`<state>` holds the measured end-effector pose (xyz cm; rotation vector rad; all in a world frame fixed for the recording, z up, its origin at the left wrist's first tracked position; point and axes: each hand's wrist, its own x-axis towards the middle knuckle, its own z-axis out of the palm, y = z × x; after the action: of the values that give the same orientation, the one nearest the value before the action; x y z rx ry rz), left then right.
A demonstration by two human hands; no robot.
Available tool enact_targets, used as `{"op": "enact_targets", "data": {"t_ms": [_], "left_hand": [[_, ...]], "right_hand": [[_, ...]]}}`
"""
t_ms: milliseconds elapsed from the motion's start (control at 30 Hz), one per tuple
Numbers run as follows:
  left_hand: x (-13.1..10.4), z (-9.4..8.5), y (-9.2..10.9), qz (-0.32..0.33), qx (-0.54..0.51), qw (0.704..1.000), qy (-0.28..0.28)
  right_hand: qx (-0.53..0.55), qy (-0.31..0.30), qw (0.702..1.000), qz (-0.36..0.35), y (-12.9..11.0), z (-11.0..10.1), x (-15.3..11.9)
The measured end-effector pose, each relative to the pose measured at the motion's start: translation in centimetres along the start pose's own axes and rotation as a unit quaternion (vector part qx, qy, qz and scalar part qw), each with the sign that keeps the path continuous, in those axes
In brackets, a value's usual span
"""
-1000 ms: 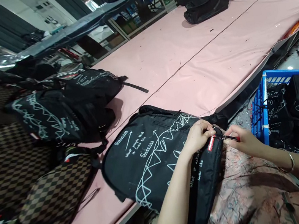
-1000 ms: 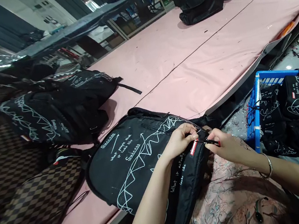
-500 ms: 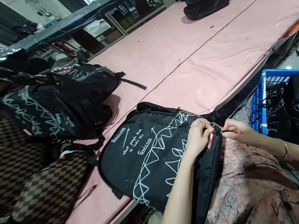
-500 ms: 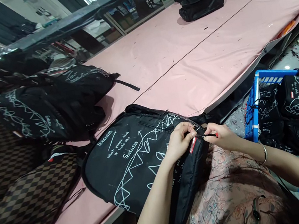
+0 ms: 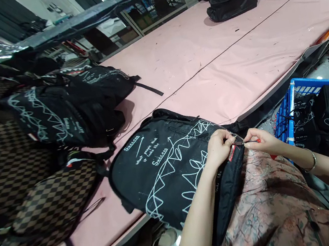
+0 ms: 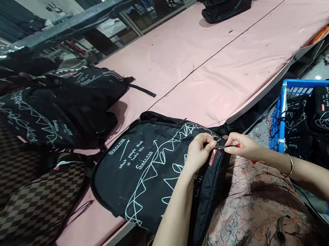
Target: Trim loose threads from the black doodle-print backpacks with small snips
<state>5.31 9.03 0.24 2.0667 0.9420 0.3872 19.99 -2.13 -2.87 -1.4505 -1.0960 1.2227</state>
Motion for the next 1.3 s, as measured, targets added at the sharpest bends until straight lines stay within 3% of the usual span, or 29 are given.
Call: {"op": "enact_targets", "data": {"t_ms": [67,200,333,433,533,633,767,867,933,1067,1167,1300], "left_hand": [[0.2,0.0,0.1,-0.003,-0.026,1.0,0.014],[0.3,-0.3,-0.4,-0.041,-0.104,0.988,0.103],[-1.3,-1.7,-2.1,-0.084,-0.147,0.974,0.149],[-3.7,-2.9,-3.3,-0.089,-0.055,0.97,0.218],[-6.5,-3.2,-3.5,-0.076,0.079,0.955,0.275],[-8.9,-1.7,-2.4,-0.077,0.112,0.962,0.237],[-10.7,1.8,-0.6,-0.039,0.165,0.965,0.202],[-11.1,4.0,0.0,-0.035,0.241,0.952,0.187],[-11.2,4.4,0.0,-0.047,0.283,0.94,0.186],[-11.9,2.5,-0.9,-0.043,0.328,0.93,0.161],[-13.3,0.1,-1.7,-0.03,0.334,0.933,0.129],[-14.6,-1.4,-1.6,-0.054,0.335,0.927,0.16]], "right_hand": [[-0.008,-0.01,1.0,-0.003,-0.3,-0.1,0.4],[0.031,-0.042,0.999,0.004,-0.4,-0.6,1.2],[-0.009,0.001,0.999,-0.044,0.4,-2.0,1.5],[-0.104,0.016,0.989,-0.105,1.1,-3.4,1.6],[-0.153,-0.033,0.977,-0.144,1.0,-4.4,1.6],[-0.212,-0.084,0.96,-0.165,0.0,-4.9,1.6],[-0.233,-0.124,0.949,-0.175,-1.4,-4.5,1.7],[-0.127,-0.145,0.973,-0.13,-1.0,-2.7,2.2],[-0.01,-0.11,0.991,-0.081,-0.2,-0.9,2.7],[0.119,-0.064,0.99,-0.032,0.6,2.1,3.3],[0.162,-0.062,0.985,-0.02,0.2,2.7,3.1],[0.035,-0.046,0.996,-0.07,0.5,2.4,2.4]]}}
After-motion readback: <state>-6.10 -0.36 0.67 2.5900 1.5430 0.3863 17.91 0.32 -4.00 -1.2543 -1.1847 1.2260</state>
